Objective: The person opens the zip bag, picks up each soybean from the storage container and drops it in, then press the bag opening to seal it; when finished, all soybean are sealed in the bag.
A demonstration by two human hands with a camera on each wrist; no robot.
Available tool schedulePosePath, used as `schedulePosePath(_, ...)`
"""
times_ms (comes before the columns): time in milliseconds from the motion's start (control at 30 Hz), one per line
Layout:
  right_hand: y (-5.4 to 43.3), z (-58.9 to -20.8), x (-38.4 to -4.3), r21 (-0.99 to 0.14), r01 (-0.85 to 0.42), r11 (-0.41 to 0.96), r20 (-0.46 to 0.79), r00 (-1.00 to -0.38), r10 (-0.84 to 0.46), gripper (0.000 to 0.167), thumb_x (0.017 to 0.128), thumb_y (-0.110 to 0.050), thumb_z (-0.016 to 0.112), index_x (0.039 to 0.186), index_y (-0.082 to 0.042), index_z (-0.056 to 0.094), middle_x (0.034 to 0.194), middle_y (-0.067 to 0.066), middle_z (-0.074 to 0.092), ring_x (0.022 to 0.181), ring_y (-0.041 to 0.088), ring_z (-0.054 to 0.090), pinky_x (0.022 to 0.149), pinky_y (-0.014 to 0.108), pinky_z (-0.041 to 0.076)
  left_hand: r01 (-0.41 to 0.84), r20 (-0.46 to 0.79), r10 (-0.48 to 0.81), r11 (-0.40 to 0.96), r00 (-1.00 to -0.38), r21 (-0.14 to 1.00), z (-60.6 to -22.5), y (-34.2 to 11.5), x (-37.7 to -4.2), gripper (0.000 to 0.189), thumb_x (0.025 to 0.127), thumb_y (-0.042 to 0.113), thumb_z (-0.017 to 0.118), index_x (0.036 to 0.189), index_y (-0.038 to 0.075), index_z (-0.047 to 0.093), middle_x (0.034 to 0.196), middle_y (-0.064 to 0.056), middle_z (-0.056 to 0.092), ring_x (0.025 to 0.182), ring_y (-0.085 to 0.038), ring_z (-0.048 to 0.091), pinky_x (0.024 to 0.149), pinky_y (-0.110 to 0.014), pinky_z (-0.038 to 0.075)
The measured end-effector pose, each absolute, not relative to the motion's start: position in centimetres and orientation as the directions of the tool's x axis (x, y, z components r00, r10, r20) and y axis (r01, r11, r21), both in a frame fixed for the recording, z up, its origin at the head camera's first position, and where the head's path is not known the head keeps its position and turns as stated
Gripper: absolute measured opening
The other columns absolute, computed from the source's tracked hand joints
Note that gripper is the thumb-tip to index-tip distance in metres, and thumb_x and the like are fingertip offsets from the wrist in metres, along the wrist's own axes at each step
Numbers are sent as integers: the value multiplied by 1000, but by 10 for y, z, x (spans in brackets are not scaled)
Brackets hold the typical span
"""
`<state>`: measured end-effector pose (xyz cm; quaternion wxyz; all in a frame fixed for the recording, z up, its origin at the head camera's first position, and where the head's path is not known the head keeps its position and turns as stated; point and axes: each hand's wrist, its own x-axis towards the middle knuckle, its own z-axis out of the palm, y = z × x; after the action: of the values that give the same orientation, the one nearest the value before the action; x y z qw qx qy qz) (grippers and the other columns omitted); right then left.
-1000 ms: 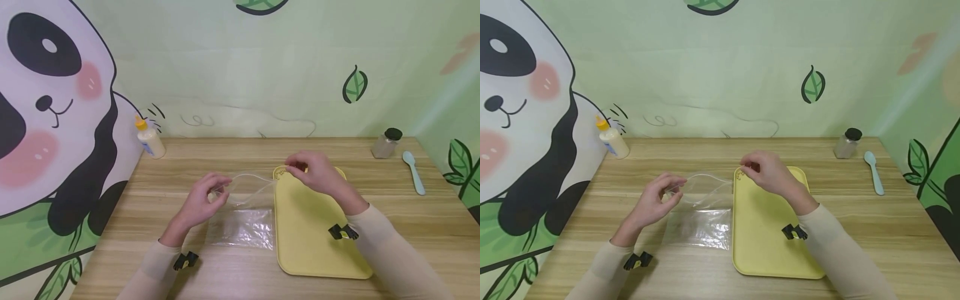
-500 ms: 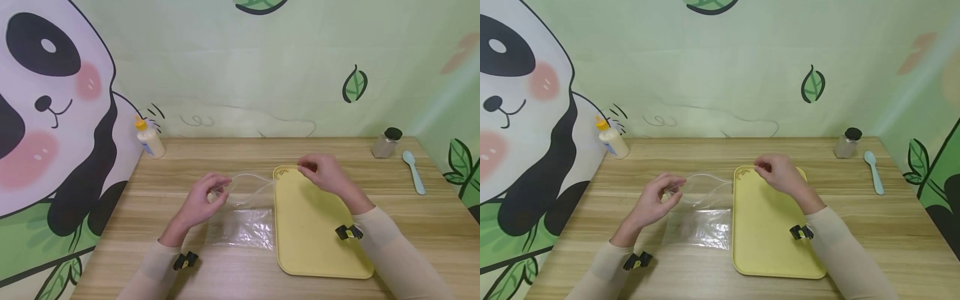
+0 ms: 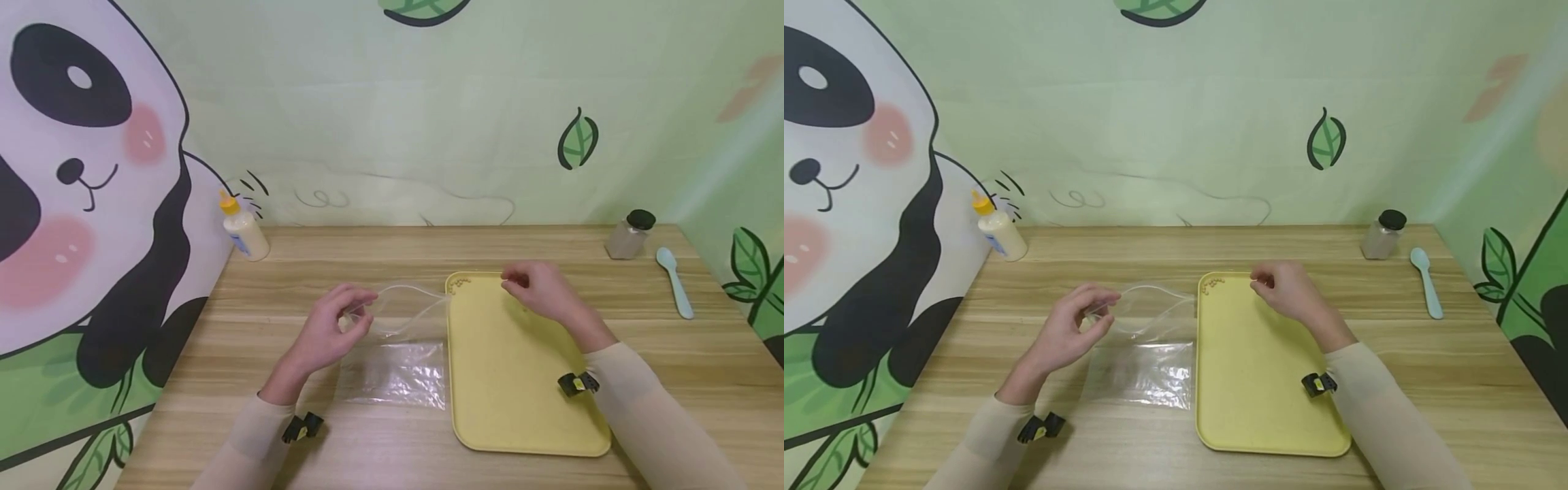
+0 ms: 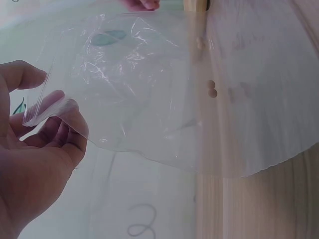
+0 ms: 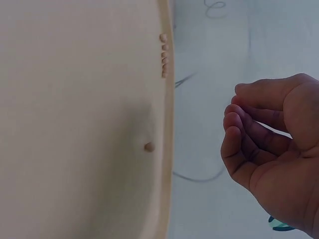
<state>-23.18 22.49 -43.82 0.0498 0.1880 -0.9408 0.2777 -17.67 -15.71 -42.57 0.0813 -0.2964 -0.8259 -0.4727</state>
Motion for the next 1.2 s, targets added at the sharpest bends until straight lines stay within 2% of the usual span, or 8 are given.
schedulePosePath(467,242,-454,-233,-477,-321,818,79,-943,-324,15,89,-10,66,97,2,70,84,10,69,75,20,63,68,38,56,574,421,416,378,-806,726,-426,-157,-177,33,83,-2,67,116,2,65,110,-10,65,87,-18,63,83,-30,58)
schedulePosePath(733,248,-461,-234,-436,-299,849,12,-945,-327,18,88,-11,65,99,3,70,87,11,71,81,23,65,75,41,57,564,410,416,376,-812,735,-426,-157,-177,33,83,-2,67,116,3,65,109,-9,65,88,-17,63,84,-31,58)
schedulePosePath(1067,253,-462,-233,-391,-295,872,-34,-942,-334,9,81,-8,69,87,-2,73,80,5,70,73,16,61,69,35,54,566,410,416,382,-811,731,-425,-156,-176,33,83,0,67,116,2,64,110,-9,65,88,-16,63,84,-30,58)
schedulePosePath(1200,252,-461,-233,-383,-292,876,-49,-941,-335,8,81,-7,69,86,-3,74,82,7,72,76,19,64,72,38,55,563,408,417,381,-812,733,-425,-156,-176,32,84,0,67,116,2,65,110,-9,65,88,-17,63,85,-31,58)
